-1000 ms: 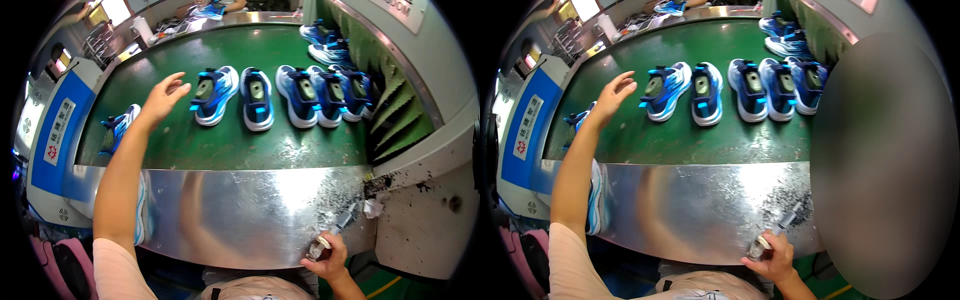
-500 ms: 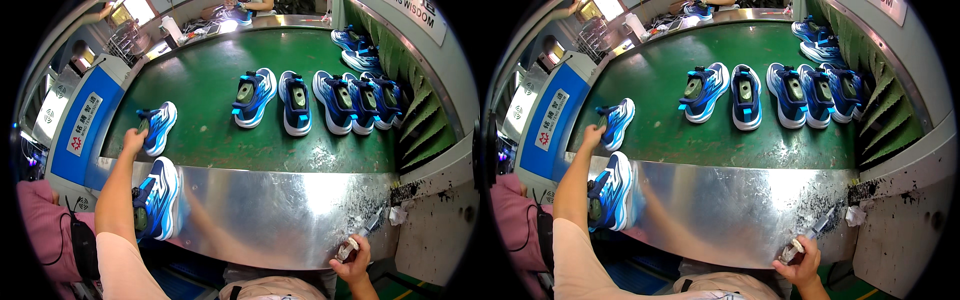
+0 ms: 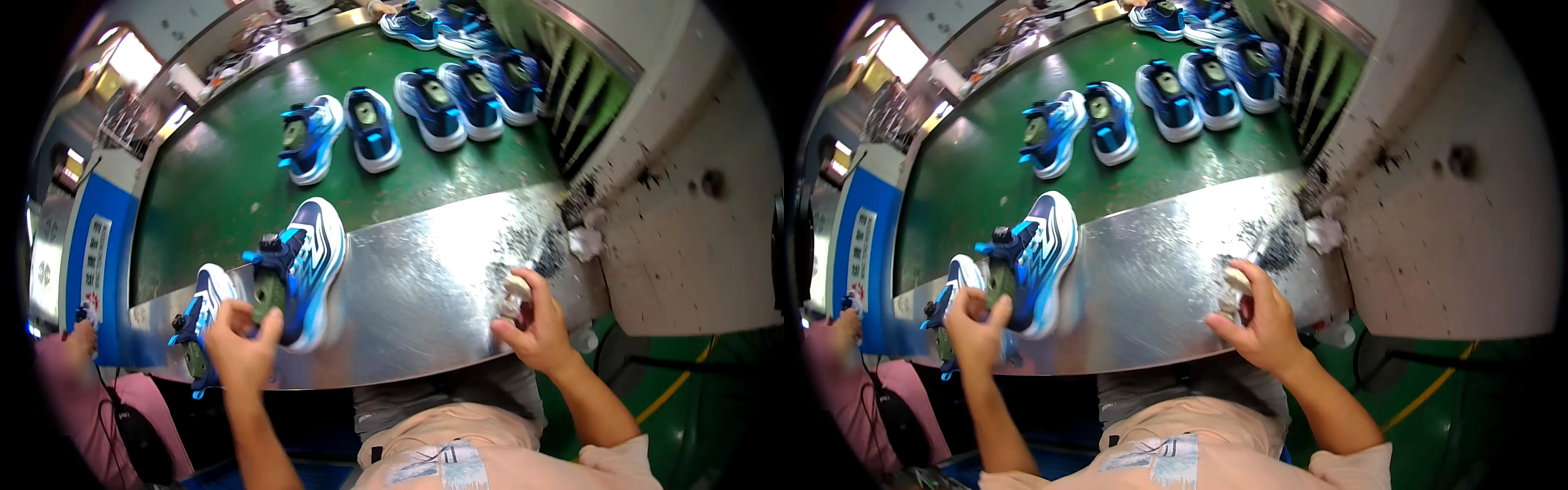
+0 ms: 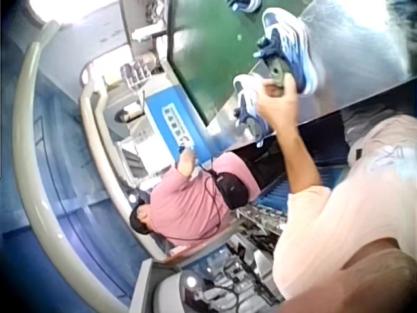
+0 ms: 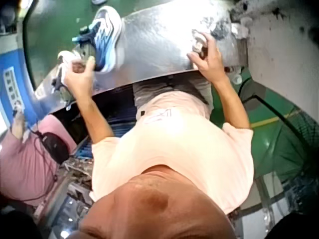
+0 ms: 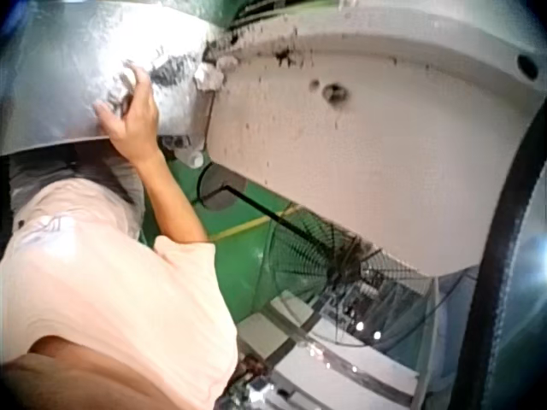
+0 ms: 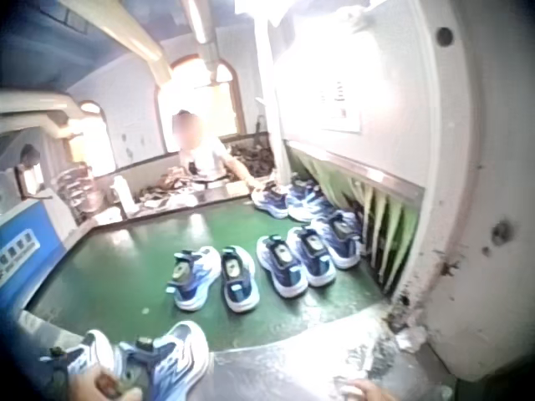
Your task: The person applies adhesive from a syringe along the edges of shoe soles and places the finished shoes onto a conveyor belt.
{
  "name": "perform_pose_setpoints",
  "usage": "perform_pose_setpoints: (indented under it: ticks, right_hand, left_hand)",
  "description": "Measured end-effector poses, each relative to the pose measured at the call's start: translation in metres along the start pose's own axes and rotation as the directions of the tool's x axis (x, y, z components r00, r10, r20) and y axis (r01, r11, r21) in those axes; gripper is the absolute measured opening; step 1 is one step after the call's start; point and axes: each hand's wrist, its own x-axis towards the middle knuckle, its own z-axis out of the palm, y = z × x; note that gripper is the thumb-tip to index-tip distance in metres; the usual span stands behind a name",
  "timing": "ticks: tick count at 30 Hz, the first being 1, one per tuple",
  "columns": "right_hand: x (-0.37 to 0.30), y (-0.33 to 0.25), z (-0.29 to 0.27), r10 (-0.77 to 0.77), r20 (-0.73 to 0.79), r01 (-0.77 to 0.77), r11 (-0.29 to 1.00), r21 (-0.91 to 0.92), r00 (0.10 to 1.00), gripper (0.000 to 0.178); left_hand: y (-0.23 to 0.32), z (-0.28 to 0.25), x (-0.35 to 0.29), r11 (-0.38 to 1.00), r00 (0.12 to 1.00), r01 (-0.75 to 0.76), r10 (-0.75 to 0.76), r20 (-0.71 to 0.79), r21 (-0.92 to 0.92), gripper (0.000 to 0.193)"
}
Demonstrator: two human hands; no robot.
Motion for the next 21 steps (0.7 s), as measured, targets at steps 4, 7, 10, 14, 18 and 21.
perform_pose_setpoints:
  ticks: [4, 7, 10, 14, 18, 21]
  right_hand:
    - [-0.011, -0.007, -0.019, -0.029, 0.040, 0.035, 0.986, -0.165, 0.999, 0.066]
    - [-0.009, -0.003, -0.026, -0.329, 0.057, 0.312, 0.806, -0.504, 0.943, 0.066]
    - [-0.009, -0.002, -0.022, -0.361, 0.152, 0.380, 0.731, -0.566, 0.920, 0.065]
    - [-0.024, -0.019, -0.034, -0.183, 0.267, 0.287, 0.856, -0.430, 0.946, 0.066]
    - [-0.029, -0.026, -0.043, 0.122, 0.151, -0.138, 0.985, 0.100, 0.981, 0.068]
    - [-0.031, 0.001, -0.026, 0.194, -0.010, -0.165, 0.858, 0.487, 0.981, 0.073]
  left_hand:
    - [0.045, 0.020, -0.050, 0.876, 0.951, 0.190, -0.051, 0.306, -0.444, 0.048]
    - [0.035, -0.015, -0.010, 0.795, 0.737, -0.575, 0.606, 0.299, -0.192, 0.065]
    - [0.073, -0.034, 0.031, 0.536, 0.516, -0.833, 0.659, 0.547, 0.139, 0.097]
    - [0.088, 0.025, 0.054, 0.368, 0.241, -0.925, 0.758, 0.605, -0.093, 0.089]
    - [0.061, 0.044, 0.042, 0.470, 0.296, -0.846, 0.808, 0.510, -0.253, 0.064]
    - [0.047, 0.043, 0.011, 0.492, 0.392, -0.846, 0.836, 0.385, -0.206, 0.055]
